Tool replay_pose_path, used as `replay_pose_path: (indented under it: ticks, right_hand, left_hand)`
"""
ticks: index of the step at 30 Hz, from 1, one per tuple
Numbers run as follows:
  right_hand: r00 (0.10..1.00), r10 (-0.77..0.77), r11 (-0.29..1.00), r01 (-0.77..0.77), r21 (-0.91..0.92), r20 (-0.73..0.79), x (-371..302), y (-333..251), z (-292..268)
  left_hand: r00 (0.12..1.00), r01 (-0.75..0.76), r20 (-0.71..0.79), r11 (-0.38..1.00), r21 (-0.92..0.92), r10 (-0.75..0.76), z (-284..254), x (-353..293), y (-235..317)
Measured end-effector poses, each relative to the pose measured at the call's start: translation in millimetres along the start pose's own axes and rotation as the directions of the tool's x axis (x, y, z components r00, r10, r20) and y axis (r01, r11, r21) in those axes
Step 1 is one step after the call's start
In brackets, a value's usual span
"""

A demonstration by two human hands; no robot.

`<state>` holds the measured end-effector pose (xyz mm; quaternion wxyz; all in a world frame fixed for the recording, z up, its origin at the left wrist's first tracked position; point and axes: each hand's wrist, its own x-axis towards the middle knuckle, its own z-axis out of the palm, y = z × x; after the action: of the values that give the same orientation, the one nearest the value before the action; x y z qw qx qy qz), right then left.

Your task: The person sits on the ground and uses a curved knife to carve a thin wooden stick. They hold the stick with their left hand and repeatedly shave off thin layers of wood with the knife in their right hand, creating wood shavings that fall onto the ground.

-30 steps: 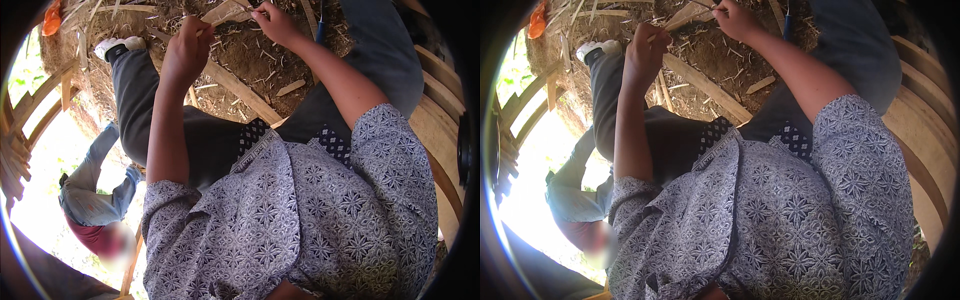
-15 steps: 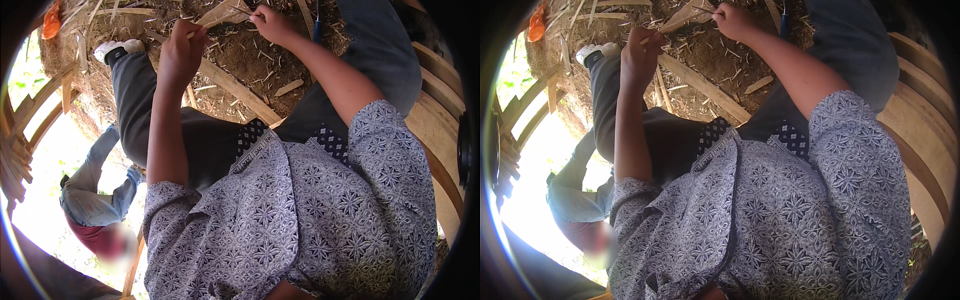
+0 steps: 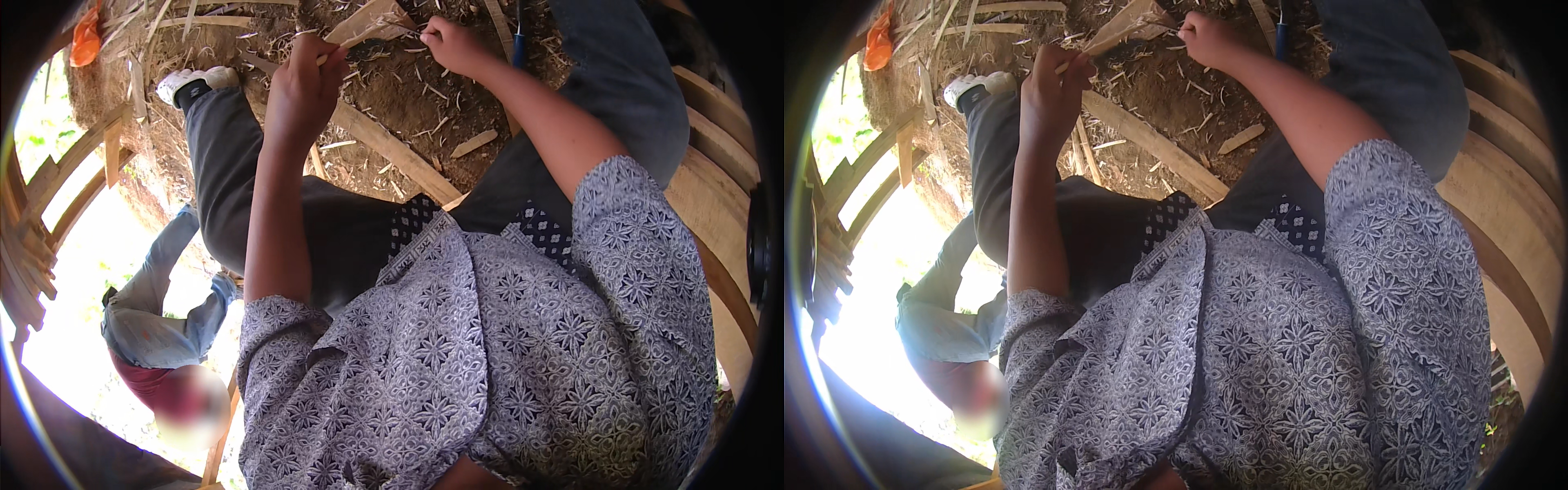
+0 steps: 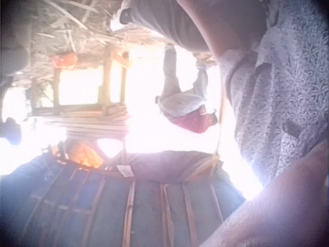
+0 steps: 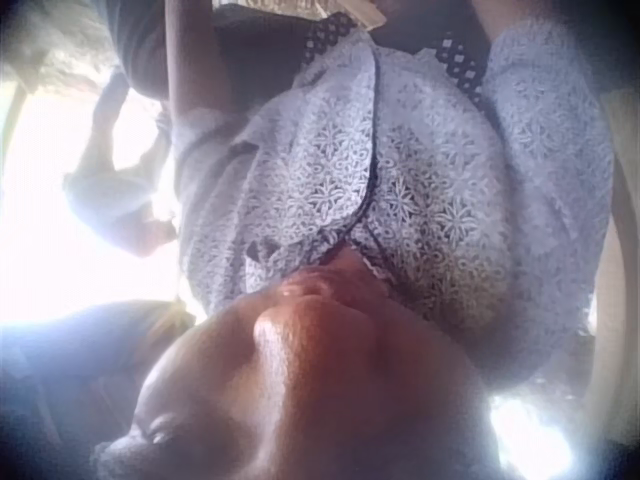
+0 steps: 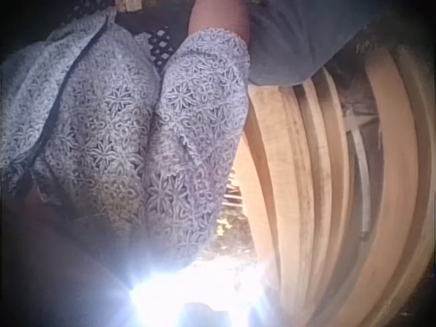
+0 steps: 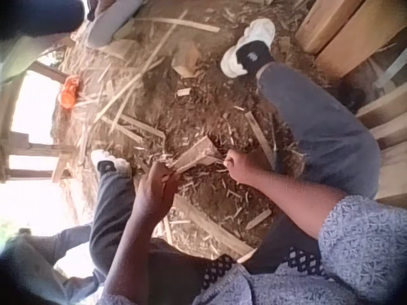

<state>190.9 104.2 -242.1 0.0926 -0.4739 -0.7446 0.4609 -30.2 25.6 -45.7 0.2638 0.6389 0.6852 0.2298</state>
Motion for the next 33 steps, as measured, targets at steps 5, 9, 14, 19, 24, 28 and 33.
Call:
replay_pose_path:
  ticks: [5,9,14,19,24,28,33]
  right_hand:
    - [0.994,0.103,0.993,-0.105,0.051,0.036,2.5,-15.1,-0.6]
    - [0.964,0.23,0.951,-0.251,0.179,0.132,1.5,-87.1,-27.5]
    - [0.999,-0.009,0.998,0.011,0.061,-0.036,2.2,-23.0,14.0]
    - [0.998,-0.008,1.0,0.009,0.02,-0.061,5.8,-1.6,12.4]
    - [0.977,0.203,0.976,-0.207,0.061,0.067,7.6,-59.0,-18.7]
    - [0.977,0.175,0.977,-0.188,0.099,0.123,8.0,-69.3,-21.4]
    - [0.998,0.05,0.998,-0.051,-0.024,-0.042,11.7,13.1,17.6]
  left_hand:
    - [1.0,0.028,-0.012,0.999,-0.039,-0.029,-1.5,-0.7,0.4]
    - [0.999,0.019,-0.032,1.0,-0.024,-0.02,0.5,-1.6,-3.5]
    - [0.998,0.029,-0.05,0.999,-0.04,-0.031,2.6,1.6,-1.0]
    - [0.997,0.052,-0.052,0.999,-0.015,-0.053,0.8,0.9,-1.3]
    - [0.993,0.073,-0.087,0.997,-0.026,-0.075,0.2,-4.7,-9.6]
    - [0.995,0.067,-0.077,0.998,-0.02,-0.068,-0.8,-1.3,-7.2]
    - [0.986,0.145,-0.083,0.989,-0.04,-0.148,-2.4,-0.3,-7.6]
